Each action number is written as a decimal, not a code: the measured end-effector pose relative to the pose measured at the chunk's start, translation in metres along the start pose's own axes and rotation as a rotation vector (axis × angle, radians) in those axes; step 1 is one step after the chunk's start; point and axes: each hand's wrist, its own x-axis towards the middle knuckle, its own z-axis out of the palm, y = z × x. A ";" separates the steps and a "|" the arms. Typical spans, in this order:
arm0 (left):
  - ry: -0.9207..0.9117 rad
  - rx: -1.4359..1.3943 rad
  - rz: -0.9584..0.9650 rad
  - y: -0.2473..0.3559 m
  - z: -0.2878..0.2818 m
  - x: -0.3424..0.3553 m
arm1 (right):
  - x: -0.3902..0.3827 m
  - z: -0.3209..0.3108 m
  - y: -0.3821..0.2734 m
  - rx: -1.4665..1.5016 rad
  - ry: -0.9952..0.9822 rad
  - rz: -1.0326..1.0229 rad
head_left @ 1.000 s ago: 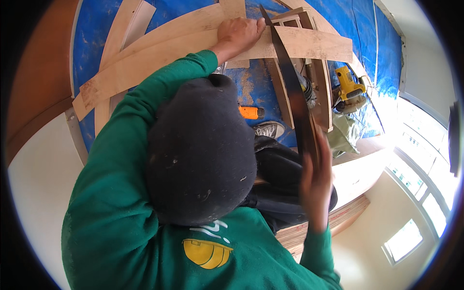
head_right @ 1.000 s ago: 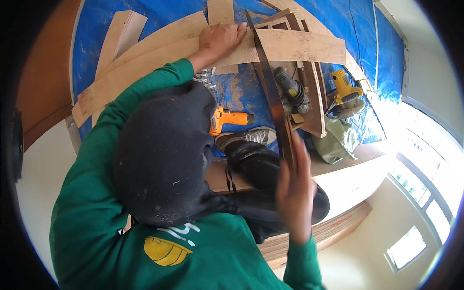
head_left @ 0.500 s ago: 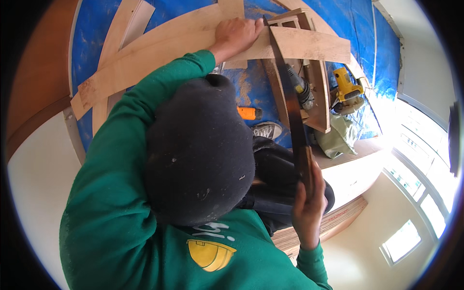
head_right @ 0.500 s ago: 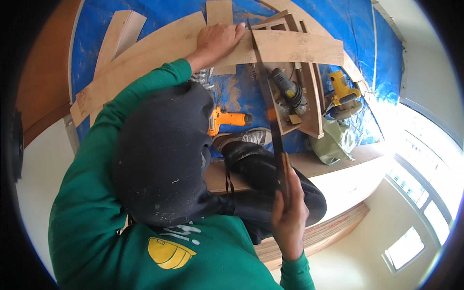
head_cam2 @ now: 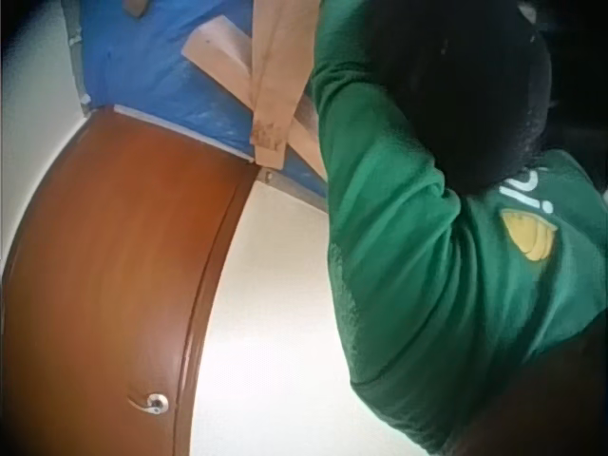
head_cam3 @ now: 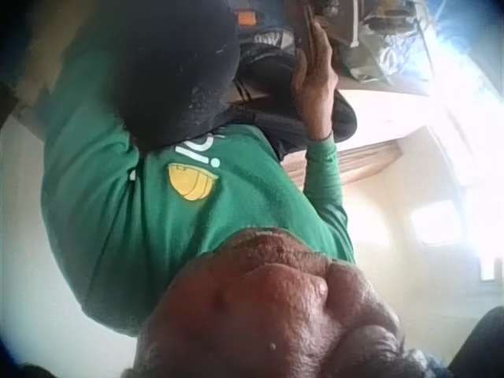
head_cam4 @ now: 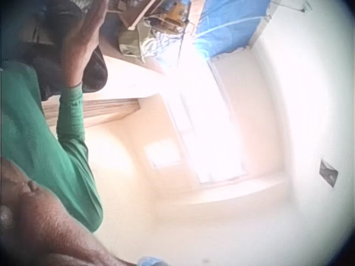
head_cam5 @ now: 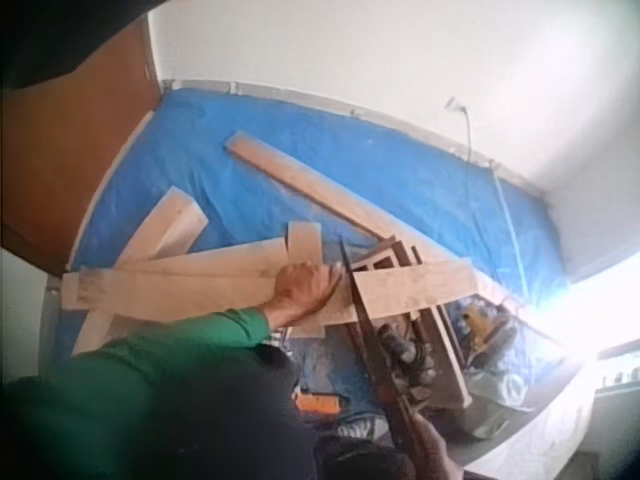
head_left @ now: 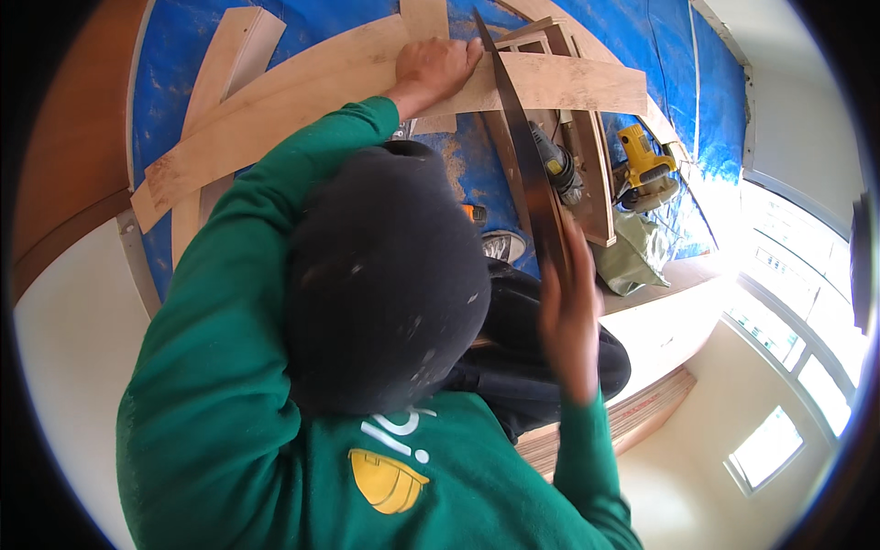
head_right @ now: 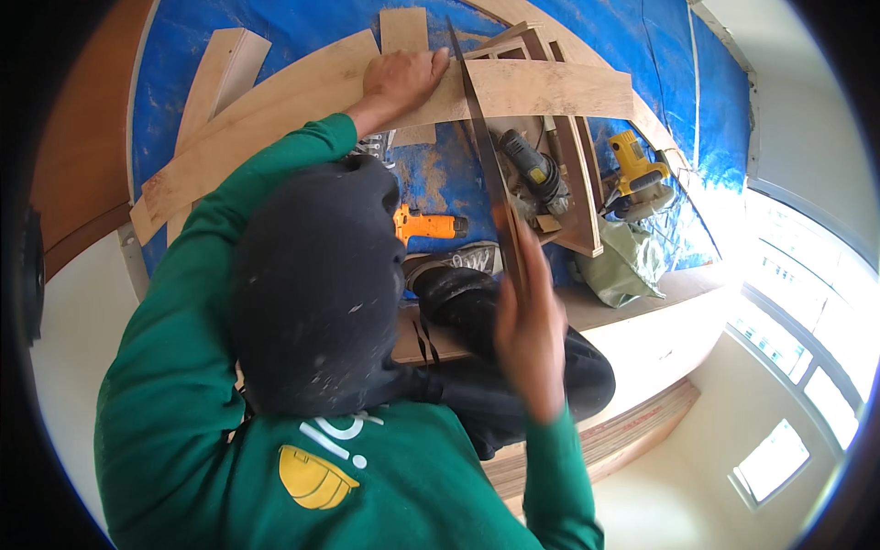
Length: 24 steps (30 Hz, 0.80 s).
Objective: The person measures and marks a wooden plank with a tape measure and pencil, then uses a hand saw to cut the plank into smaller pieces. The person also uses a cordless drill to fasten pieces together.
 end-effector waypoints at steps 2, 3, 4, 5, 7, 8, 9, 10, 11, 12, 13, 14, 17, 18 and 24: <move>-0.006 0.004 0.016 -0.006 0.008 0.001 | -0.044 -0.031 -0.023 -0.035 -0.061 0.114; -0.005 0.005 0.029 -0.008 0.011 0.002 | -0.052 -0.036 -0.029 -0.015 -0.061 0.106; 0.017 0.010 0.049 -0.011 0.013 0.003 | -0.047 -0.036 -0.033 0.024 -0.030 0.034; 0.019 0.008 0.051 -0.012 0.015 0.002 | -0.026 -0.023 -0.026 0.044 -0.011 -0.004; 0.066 0.008 0.062 -0.011 0.015 0.002 | 0.040 0.021 0.003 -0.004 -0.012 0.045; 0.075 -0.001 0.070 -0.009 0.013 0.001 | 0.078 0.047 0.019 0.099 0.033 -0.042; 0.092 -0.002 0.079 -0.007 0.010 0.000 | 0.113 0.069 0.031 0.080 0.107 -0.107; 0.074 0.012 0.084 -0.005 0.006 0.001 | 0.137 0.083 0.039 0.088 0.174 -0.251; 0.086 0.000 0.050 -0.003 0.002 0.001 | 0.148 0.087 0.047 0.053 0.147 -0.142; 0.072 0.002 0.007 -0.001 -0.002 0.003 | 0.153 0.087 0.049 0.040 0.129 -0.123; 0.065 -0.003 -0.031 0.000 -0.004 0.002 | 0.144 0.077 0.044 0.032 0.129 -0.167; 0.043 -0.006 -0.011 0.000 -0.004 0.001 | 0.121 0.062 0.036 0.009 0.111 -0.123; 0.073 0.013 0.039 -0.004 -0.001 0.003 | 0.022 0.005 -0.002 0.020 0.005 -0.003; 0.043 0.020 0.032 -0.006 0.002 0.004 | -0.014 -0.015 -0.016 -0.010 -0.005 0.062; 0.078 -0.001 0.051 -0.012 0.014 0.001 | 0.011 -0.006 -0.012 -0.024 0.009 -0.027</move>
